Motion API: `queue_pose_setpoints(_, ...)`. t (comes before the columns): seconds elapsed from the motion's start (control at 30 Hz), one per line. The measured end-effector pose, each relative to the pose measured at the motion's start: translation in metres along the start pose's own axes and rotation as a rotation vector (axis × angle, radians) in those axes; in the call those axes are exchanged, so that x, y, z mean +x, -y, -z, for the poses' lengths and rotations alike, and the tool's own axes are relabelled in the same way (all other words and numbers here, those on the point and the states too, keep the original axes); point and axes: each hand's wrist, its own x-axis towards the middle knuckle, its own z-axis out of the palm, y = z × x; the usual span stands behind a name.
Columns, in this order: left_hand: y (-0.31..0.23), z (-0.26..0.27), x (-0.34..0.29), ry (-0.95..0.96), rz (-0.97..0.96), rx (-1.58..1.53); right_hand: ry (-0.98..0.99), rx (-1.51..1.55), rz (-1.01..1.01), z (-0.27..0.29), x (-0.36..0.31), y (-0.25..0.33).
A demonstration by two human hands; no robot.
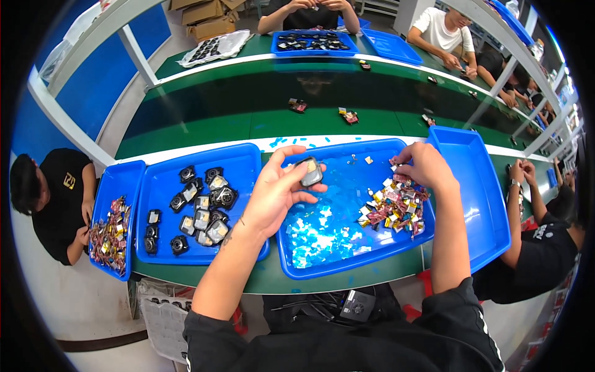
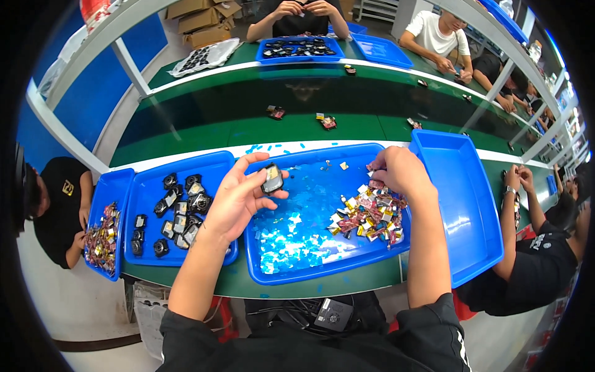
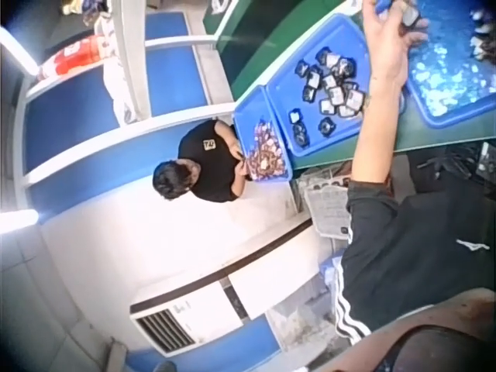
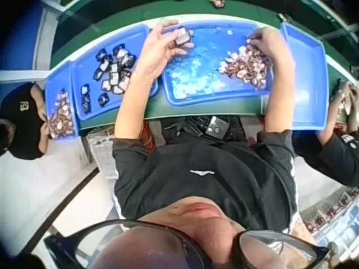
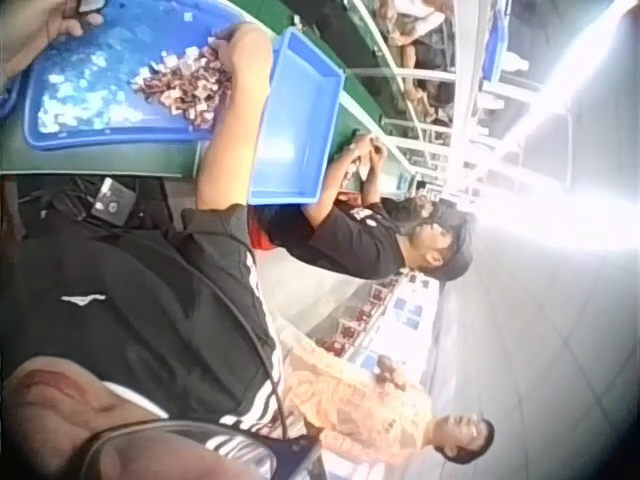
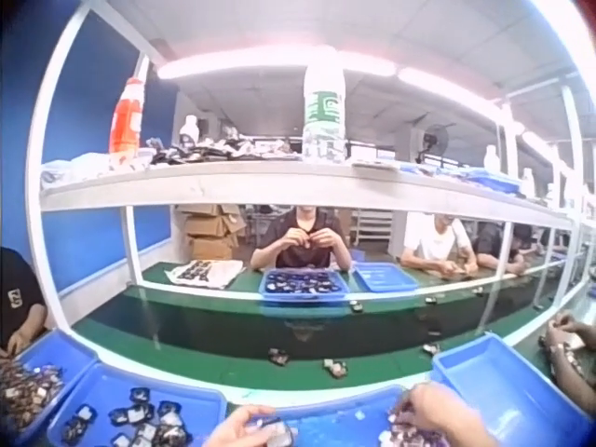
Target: Assembling small electronic components at a workbench in a factory setting.
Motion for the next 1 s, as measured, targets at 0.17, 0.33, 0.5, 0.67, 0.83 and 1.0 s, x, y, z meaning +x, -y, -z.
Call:
queue_pose_setpoints(0.17, 0.014, 0.004, -0.008, 0.008, -0.071, 0.259, -0.332, 0.229, 0.032, -0.013, -0.021, 0.002)
queue_pose_setpoints(0.33, 0.030, 0.003, -0.011, -0.106, -0.611, 0.826, -0.199, 1.347, -0.087, -0.017, -0.046, 0.041)
queue_pose_setpoints(0.5, 0.031, -0.018, -0.019, -0.071, -0.958, 1.069, 0.061, 1.665, -0.181, -0.030, -0.055, 0.077)
queue_pose_setpoints(0.67, 0.040, -0.021, -0.019, -0.029, -0.953, 1.109, 0.216, 1.713, -0.232, -0.050, -0.055, 0.099)
queue_pose_setpoints(0.83, 0.038, -0.018, -0.021, -0.100, -0.553, 0.763, 0.234, 1.702, -0.171, -0.050, -0.061, 0.109)
queue_pose_setpoints(1.0, 0.038, -0.013, -0.017, -0.075, -0.109, 0.215, -0.051, 1.464, -0.029, -0.055, -0.073, 0.118)
